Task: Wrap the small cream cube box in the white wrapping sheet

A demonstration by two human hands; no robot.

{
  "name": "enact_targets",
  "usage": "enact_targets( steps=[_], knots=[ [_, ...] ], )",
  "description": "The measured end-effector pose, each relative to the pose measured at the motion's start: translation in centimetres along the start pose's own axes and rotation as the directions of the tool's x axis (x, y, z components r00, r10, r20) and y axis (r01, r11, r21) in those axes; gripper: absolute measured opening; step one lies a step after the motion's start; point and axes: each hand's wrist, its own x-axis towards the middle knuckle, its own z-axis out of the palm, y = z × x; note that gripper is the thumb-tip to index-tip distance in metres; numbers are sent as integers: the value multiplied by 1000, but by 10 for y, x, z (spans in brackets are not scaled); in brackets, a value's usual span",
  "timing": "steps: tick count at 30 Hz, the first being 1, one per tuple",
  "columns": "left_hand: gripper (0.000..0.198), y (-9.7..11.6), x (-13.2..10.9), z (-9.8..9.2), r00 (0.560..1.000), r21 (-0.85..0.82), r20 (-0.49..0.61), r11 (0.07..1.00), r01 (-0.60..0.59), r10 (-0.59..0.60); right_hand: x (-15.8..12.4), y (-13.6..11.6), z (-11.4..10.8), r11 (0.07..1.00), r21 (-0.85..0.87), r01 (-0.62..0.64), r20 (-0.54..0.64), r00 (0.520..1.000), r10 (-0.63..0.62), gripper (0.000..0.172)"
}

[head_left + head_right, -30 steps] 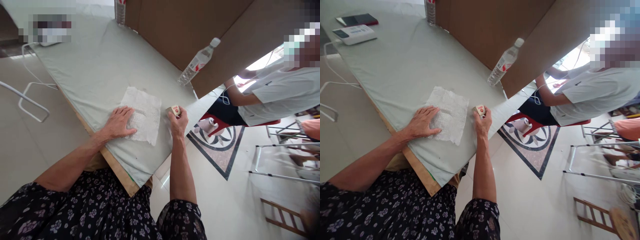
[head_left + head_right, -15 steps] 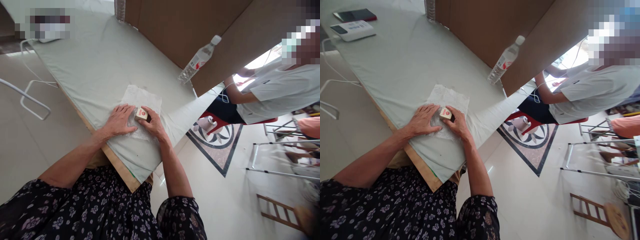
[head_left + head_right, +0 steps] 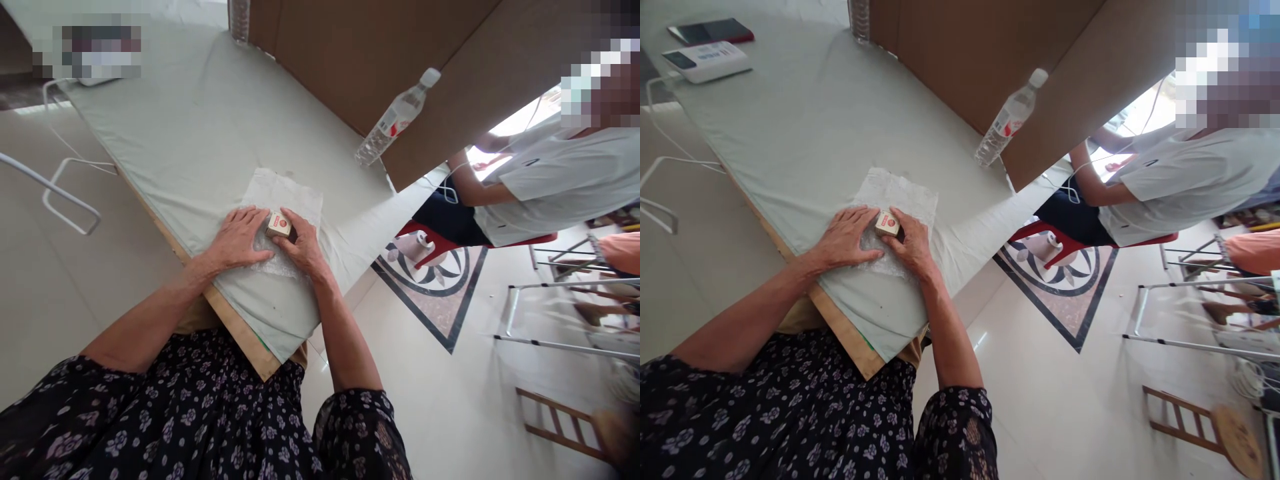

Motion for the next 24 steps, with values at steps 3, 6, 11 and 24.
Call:
enact_targets(
  steps=[3, 6, 11, 24],
  knots=[
    [88, -1, -1, 1, 1000, -5, -10, 1000, -17, 17, -22, -12, -14, 1000, -19, 3, -87, 996, -5, 61],
    [87, -2, -1, 2, 999, -27, -14, 999, -33, 33, -56, -30, -27, 993, -86, 87, 1, 996, -87, 51],
    [80, -8, -1, -2, 998, -110, -58, 994, -1, -6, -85, -41, -16, 950, -271, 152, 78, 988, -135, 23],
    [18, 5, 3, -27, 983, -394, -170, 919, -6, -66, -21, -31, -24, 1000, 21, -14, -308, 951, 20, 15]
  ],
)
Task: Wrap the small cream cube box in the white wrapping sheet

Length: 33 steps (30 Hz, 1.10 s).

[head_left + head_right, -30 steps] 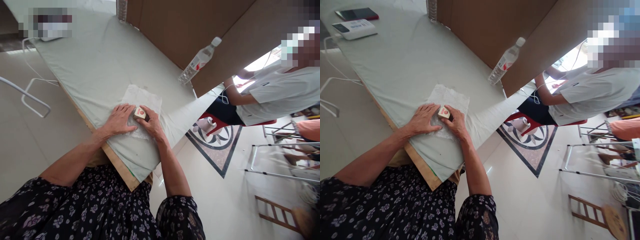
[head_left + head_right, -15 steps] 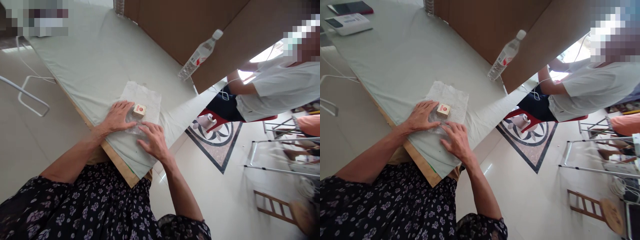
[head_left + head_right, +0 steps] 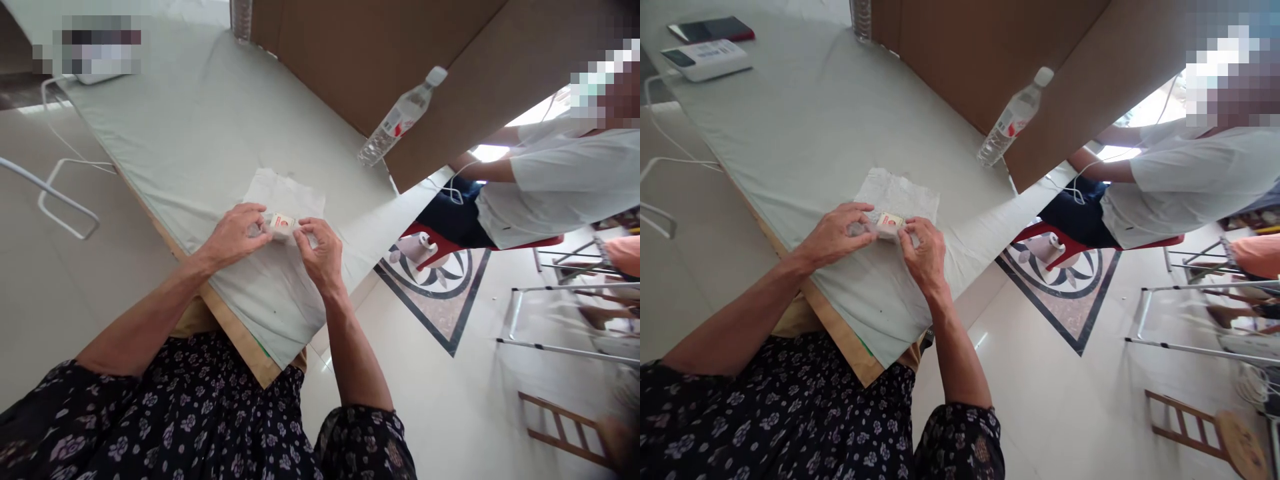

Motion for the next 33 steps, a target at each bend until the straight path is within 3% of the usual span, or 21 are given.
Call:
enact_targets(
  steps=[8, 22, 24, 26, 29, 31, 33],
  knots=[
    [25, 9, 30, 21, 967, -342, -17, 910, 233, -254, 20, 16, 20, 917, 289, -275, 108, 961, 254, 15],
    [23, 13, 21, 19, 971, -351, -32, 912, 211, -237, 4, 14, 29, 920, 306, -244, 35, 969, 246, 16],
    [24, 13, 23, 17, 971, -338, -9, 914, 223, -239, 3, 17, 27, 940, 247, -235, 28, 972, 235, 14],
    [24, 13, 25, 16, 967, -328, 23, 912, 246, -253, 2, 15, 21, 979, 95, -180, -55, 981, 186, 12],
    [25, 12, 28, 15, 960, -323, 86, 904, 279, -265, -6, 2, 10, 973, -228, -31, -196, 980, -15, 17],
    [26, 12, 30, 15, 961, -316, 102, 907, 278, -259, -13, -9, 6, 926, -366, 92, -133, 980, -150, 19],
    [27, 13, 29, 13, 965, -298, 91, 918, 262, -246, -19, -18, 8, 883, -417, 215, 19, 974, -227, 18]
  ],
)
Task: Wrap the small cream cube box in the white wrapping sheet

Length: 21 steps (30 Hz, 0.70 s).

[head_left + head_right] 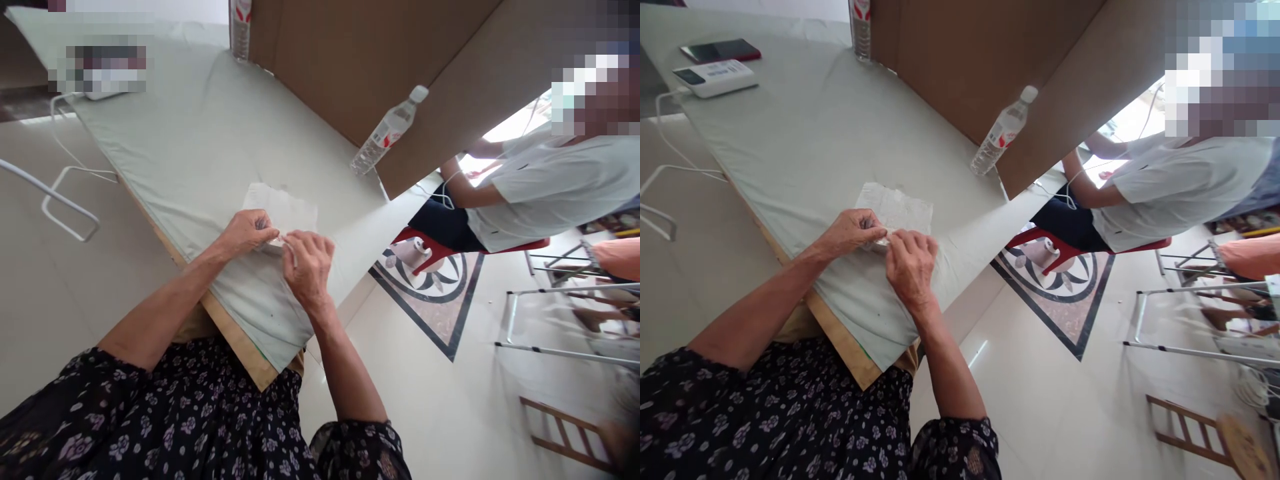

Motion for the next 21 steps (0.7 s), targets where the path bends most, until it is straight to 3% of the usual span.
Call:
enact_targets(
  steps=[2, 6, 11, 14, 21],
  knots=[
    [29, 0, -3, -5, 1000, 31, 5, 999, -25, 25, -1, -5, 3, 997, -20, 75, 101, 992, -72, 17],
    [27, -5, -14, -23, 996, 97, 33, 992, -82, 79, 3, -6, 7, 995, -50, 86, 173, 982, -76, 20],
    [25, -16, -19, -35, 997, 139, -61, 989, 53, -45, 15, -8, -2, 988, -100, 114, 304, 949, -79, 23],
    [27, -19, -21, -36, 989, 278, -132, 955, 102, -67, 21, -10, -5, 981, -132, 145, 349, 933, -90, 22],
    [59, -14, -23, -45, 963, 461, -207, 851, 252, -173, 28, -7, -5, 958, -166, 233, 392, 907, -153, 21]
  ],
)
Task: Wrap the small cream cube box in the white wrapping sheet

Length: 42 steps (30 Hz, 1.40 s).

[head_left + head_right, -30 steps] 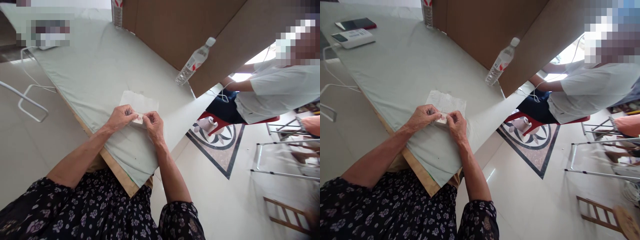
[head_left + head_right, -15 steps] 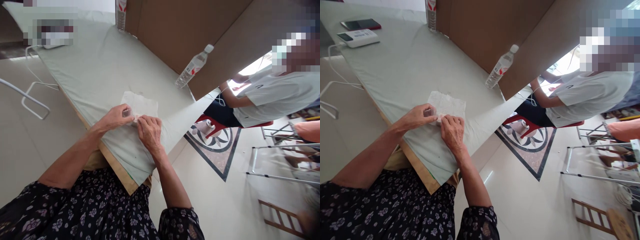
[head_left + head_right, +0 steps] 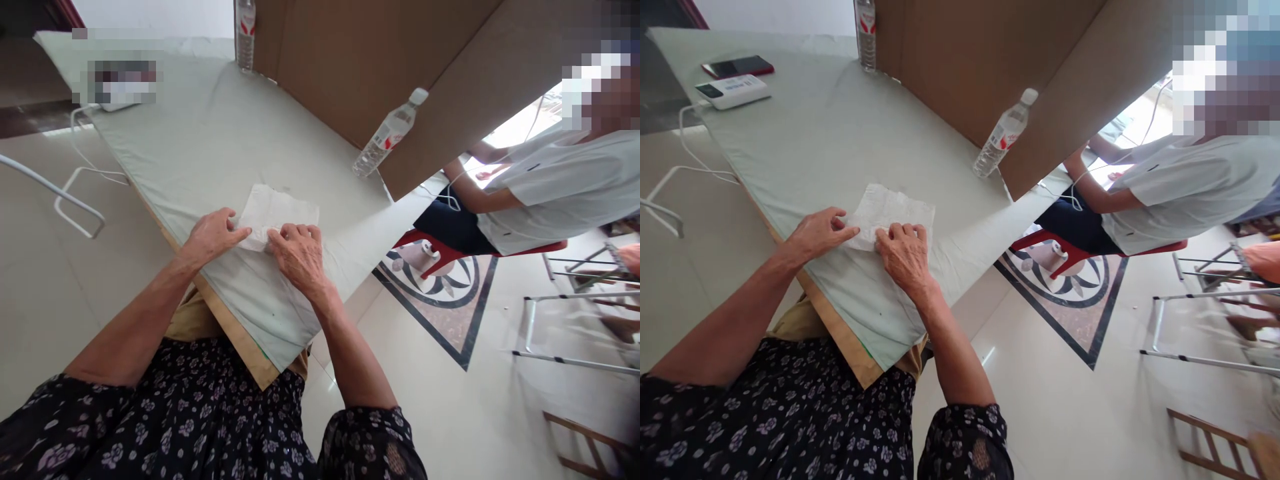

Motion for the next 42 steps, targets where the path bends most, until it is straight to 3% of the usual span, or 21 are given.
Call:
enact_targets(
  steps=[4, 7, 10, 13, 20, 25, 32, 37, 40, 42],
  knots=[
    [60, 4, 8, 1, 998, -9, 29, 998, 56, -56, 5, 4, -3, 998, -29, 47, 30, 998, -46, 22],
    [44, 6, 13, 6, 992, -134, 103, 987, 87, -74, 8, 7, -6, 997, -32, 72, 48, 996, -71, 20],
    [29, 6, 13, 11, 992, -284, 127, 958, 38, -2, 10, 9, -7, 997, -9, 76, 47, 996, -76, 18],
    [22, 9, 11, 14, 995, -288, 71, 957, -43, 66, 10, 9, -7, 997, 3, 71, 51, 996, -71, 18],
    [18, 29, 5, 21, 992, -137, -100, 986, -94, 81, 11, 8, -5, 997, 21, 69, 62, 996, -71, 18],
    [11, 37, 5, 25, 999, -343, -29, 938, -51, 44, 12, 7, -5, 998, 61, 21, 38, 999, -23, 22],
    [15, 45, 6, 33, 996, -632, 91, 771, 72, -18, 9, 6, -7, 996, 93, 5, 43, 999, -9, 17],
    [11, 48, 2, 23, 977, -679, 211, 724, 118, 39, 4, 8, -10, 986, 167, -6, 34, 999, 0, 20],
    [24, 46, -2, 13, 946, -678, 311, 718, 157, 87, 3, 10, -11, 974, 226, -29, 21, 999, 25, 22],
    [31, 45, -4, 11, 945, -634, 294, 769, 79, 145, 4, 12, -12, 966, 255, -46, 25, 999, 41, 24]
  ],
)
